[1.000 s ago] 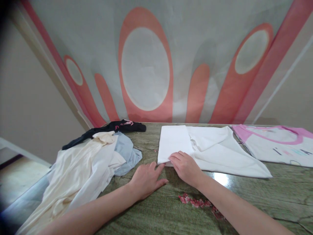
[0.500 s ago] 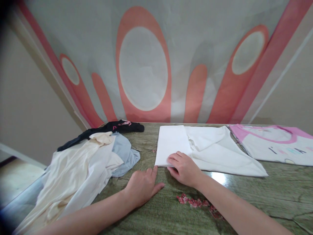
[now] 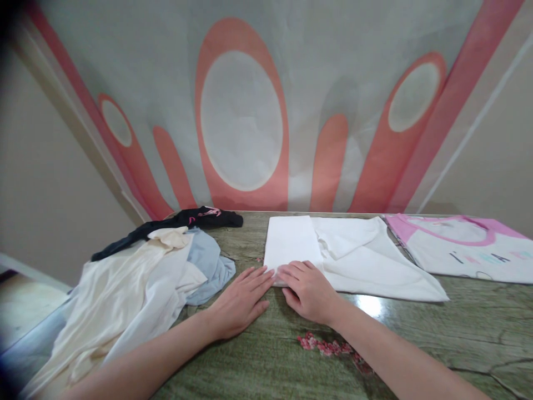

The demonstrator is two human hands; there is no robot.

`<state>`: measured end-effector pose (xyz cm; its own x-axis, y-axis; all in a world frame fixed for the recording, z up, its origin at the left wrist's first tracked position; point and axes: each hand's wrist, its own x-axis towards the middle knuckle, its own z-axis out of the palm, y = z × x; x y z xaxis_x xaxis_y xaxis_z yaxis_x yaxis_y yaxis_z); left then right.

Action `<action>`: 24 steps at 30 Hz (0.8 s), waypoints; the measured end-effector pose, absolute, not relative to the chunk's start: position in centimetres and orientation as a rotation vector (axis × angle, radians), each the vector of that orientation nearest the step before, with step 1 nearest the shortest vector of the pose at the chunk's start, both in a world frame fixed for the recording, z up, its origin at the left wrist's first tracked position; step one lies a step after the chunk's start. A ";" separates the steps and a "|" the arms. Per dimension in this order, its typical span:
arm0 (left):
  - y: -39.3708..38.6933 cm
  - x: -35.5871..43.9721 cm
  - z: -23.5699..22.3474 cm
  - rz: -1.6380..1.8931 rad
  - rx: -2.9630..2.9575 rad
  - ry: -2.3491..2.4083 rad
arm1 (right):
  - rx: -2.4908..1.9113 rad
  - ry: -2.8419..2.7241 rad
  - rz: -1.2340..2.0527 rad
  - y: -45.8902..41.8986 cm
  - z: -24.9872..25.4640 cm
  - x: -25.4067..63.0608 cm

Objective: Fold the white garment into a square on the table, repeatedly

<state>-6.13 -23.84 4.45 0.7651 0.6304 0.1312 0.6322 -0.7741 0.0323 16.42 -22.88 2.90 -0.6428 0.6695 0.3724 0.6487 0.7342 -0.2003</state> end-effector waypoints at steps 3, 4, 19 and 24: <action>-23.8 -6.2 4.2 -0.169 -2.953 -1.060 | -1.059 -2.581 0.123 -23.0 2.8 16.4; -23.8 -6.2 4.2 -0.160 -2.956 -1.060 | -1.078 -2.612 0.144 -23.1 2.7 16.5; -23.3 -5.9 4.6 -0.127 -2.980 -1.043 | -1.454 -2.661 0.265 -25.0 4.3 17.5; -23.4 -6.3 4.3 -0.269 -3.018 -1.099 | -1.486 -2.632 0.269 -23.5 6.6 19.9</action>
